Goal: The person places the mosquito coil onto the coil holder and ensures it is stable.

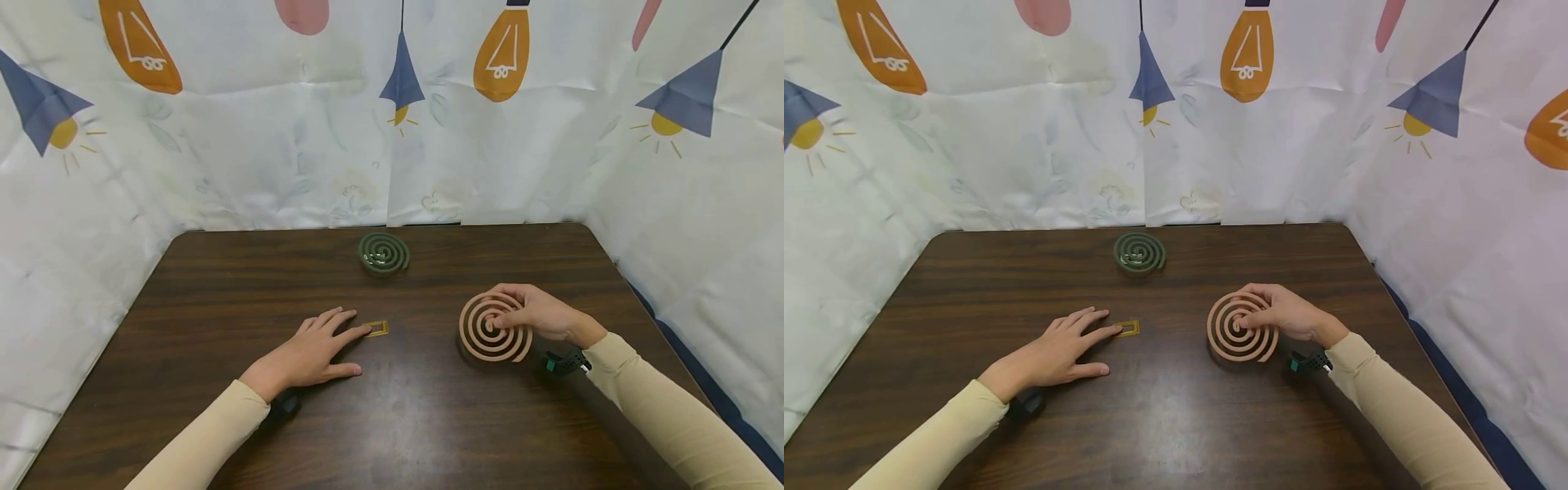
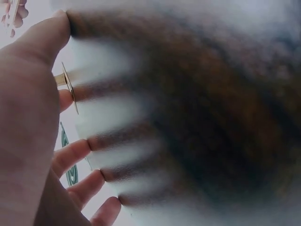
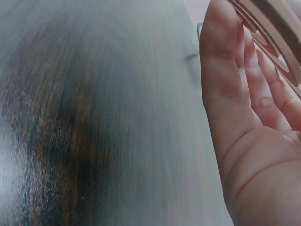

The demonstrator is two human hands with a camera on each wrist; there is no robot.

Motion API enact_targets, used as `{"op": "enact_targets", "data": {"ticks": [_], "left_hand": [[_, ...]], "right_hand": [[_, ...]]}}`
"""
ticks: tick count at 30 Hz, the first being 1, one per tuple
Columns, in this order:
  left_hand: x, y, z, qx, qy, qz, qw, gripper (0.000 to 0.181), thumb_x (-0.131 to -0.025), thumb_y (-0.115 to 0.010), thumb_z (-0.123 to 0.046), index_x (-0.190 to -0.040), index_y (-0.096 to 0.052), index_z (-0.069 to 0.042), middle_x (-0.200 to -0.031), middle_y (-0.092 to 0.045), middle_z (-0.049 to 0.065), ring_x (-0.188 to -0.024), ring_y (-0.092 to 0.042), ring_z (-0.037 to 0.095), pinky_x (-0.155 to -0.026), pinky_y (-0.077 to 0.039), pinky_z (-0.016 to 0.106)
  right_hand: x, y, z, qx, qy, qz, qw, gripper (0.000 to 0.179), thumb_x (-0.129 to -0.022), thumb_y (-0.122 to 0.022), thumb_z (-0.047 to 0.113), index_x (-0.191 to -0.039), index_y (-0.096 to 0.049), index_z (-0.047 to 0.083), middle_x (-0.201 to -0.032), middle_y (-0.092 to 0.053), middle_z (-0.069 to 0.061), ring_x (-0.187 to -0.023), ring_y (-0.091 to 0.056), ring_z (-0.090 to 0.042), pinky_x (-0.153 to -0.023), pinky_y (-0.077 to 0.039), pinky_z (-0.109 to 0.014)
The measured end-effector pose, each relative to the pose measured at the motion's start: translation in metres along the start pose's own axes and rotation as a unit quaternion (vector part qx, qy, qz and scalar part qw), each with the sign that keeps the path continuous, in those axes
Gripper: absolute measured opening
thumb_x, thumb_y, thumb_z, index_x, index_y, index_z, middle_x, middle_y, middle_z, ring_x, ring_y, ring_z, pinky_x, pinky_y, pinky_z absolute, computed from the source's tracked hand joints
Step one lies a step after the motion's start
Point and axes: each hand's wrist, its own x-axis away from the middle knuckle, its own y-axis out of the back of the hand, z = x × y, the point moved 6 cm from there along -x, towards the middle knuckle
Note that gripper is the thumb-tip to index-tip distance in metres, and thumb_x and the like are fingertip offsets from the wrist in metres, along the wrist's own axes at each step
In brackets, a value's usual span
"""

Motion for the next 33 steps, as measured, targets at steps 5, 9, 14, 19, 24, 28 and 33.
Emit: {"op": "enact_targets", "data": {"ticks": [5, 9, 14, 19, 24, 28, 33], "left_hand": [[0.0, 0.0, -0.001, -0.014, 0.009, 0.007, 0.9998, 0.072, -0.099, -0.057, -0.063, -0.161, -0.039, -0.03, -0.168, -0.034, 0.014, -0.157, -0.029, 0.042, -0.115, -0.035, 0.068], [0.0, 0.001, -0.001, -0.017, 0.016, 0.01, 0.9997, 0.073, -0.098, -0.058, -0.063, -0.161, -0.038, -0.031, -0.169, -0.033, 0.013, -0.158, -0.029, 0.041, -0.116, -0.034, 0.068], [0.0, 0.001, -0.002, -0.016, 0.016, 0.013, 0.9997, 0.073, -0.098, -0.058, -0.062, -0.161, -0.038, -0.03, -0.169, -0.032, 0.013, -0.158, -0.028, 0.041, -0.116, -0.034, 0.068], [0.001, 0.0, -0.002, -0.019, 0.018, 0.015, 0.9995, 0.073, -0.099, -0.058, -0.063, -0.162, -0.037, -0.031, -0.169, -0.032, 0.014, -0.158, -0.028, 0.041, -0.116, -0.034, 0.068], [0.001, -0.001, -0.002, -0.019, 0.019, 0.018, 0.9995, 0.074, -0.099, -0.057, -0.063, -0.162, -0.036, -0.031, -0.17, -0.03, 0.014, -0.159, -0.027, 0.04, -0.117, -0.033, 0.068], [0.001, -0.001, -0.002, -0.01, 0.022, 0.022, 0.9995, 0.074, -0.099, -0.058, -0.062, -0.162, -0.036, -0.03, -0.17, -0.029, 0.013, -0.159, -0.025, 0.041, -0.117, -0.032, 0.069], [0.001, -0.001, -0.002, -0.011, 0.023, 0.021, 0.9994, 0.074, -0.099, -0.058, -0.062, -0.162, -0.036, -0.03, -0.169, -0.03, 0.013, -0.158, -0.025, 0.043, -0.116, -0.031, 0.07]], "right_hand": [[-0.001, -0.002, 0.002, 0.008, 0.005, -0.006, 0.9999, 0.046, -0.1, -0.063, -0.002, -0.143, -0.046, -0.005, -0.115, -0.071, -0.005, -0.099, -0.074, -0.01, -0.083, -0.063, -0.027], [-0.002, -0.002, 0.003, 0.014, 0.005, -0.013, 0.9998, 0.048, -0.1, -0.063, -0.001, -0.144, -0.044, -0.005, -0.114, -0.072, -0.005, -0.098, -0.073, -0.011, -0.082, -0.063, -0.027], [-0.004, -0.002, 0.003, 0.016, 0.002, -0.025, 0.9996, 0.048, -0.101, -0.064, 0.001, -0.144, -0.044, -0.004, -0.114, -0.072, -0.005, -0.097, -0.072, -0.011, -0.08, -0.063, -0.028], [-0.007, -0.003, 0.001, 0.014, 0.005, -0.029, 0.9995, 0.045, -0.101, -0.063, 0.002, -0.142, -0.046, -0.001, -0.112, -0.071, -0.004, -0.094, -0.072, -0.011, -0.078, -0.063, -0.028], [-0.01, -0.004, 0.001, 0.012, 0.01, -0.028, 0.9995, 0.042, -0.103, -0.06, 0.002, -0.142, -0.045, -0.001, -0.113, -0.07, -0.005, -0.094, -0.072, -0.013, -0.078, -0.063, -0.03], [-0.013, -0.006, 0.002, 0.009, 0.008, -0.032, 0.9994, 0.042, -0.103, -0.061, 0.002, -0.142, -0.046, 0.0, -0.114, -0.07, -0.006, -0.094, -0.072, -0.014, -0.078, -0.063, -0.031], [-0.018, -0.009, 0.002, 0.003, 0.011, -0.032, 0.9994, 0.042, -0.102, -0.061, 0.002, -0.141, -0.046, 0.0, -0.113, -0.07, -0.006, -0.093, -0.072, -0.013, -0.077, -0.063, -0.03]]}}
